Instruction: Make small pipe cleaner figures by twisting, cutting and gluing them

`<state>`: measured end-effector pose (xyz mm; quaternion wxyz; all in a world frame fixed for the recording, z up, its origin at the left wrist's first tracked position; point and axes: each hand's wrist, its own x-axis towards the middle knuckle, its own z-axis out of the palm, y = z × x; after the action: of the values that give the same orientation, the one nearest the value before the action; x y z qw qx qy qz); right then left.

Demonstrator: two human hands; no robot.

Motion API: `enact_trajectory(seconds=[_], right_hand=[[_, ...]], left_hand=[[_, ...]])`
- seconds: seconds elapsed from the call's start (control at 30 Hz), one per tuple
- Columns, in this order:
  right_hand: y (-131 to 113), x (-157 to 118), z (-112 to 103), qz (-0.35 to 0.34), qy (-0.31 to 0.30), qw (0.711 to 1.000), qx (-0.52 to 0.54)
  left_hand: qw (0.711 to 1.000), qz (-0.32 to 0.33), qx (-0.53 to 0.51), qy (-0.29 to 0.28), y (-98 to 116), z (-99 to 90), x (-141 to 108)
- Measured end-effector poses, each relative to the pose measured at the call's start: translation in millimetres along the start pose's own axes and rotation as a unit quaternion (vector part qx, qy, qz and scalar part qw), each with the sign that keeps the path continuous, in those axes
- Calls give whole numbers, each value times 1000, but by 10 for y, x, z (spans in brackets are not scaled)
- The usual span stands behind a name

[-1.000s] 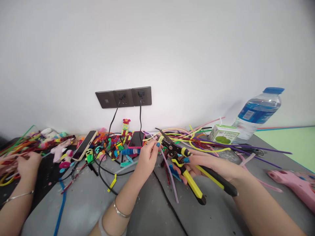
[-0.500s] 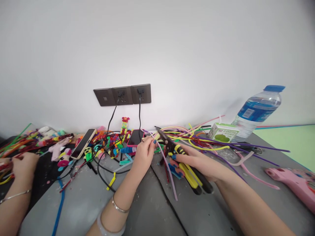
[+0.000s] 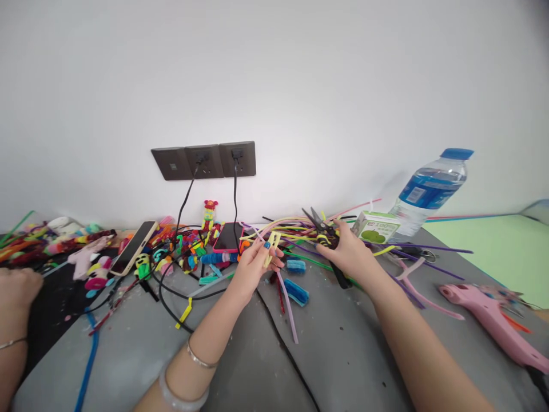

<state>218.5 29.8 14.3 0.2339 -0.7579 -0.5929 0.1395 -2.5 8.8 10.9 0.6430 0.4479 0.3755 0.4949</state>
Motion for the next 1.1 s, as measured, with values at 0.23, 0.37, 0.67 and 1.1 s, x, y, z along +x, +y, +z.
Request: enact_trajectory(seconds=[0.23,0.37,0.67,1.1], right_hand=[[-208,-108,63,-163,76,978,110],[-365,-203,26,-214,-150,893,366],[-359,-198,-106,-151,-288,843,428],[26,-118,-444,-122,-370,888,244]], left_hand=[[998,-3,50,-36,-49,13,10],[989,16,118,-85,-60,24,-3],[984,-5,132,-117,-73,57,-15],[977,48,195,-75,-78,18,-3]])
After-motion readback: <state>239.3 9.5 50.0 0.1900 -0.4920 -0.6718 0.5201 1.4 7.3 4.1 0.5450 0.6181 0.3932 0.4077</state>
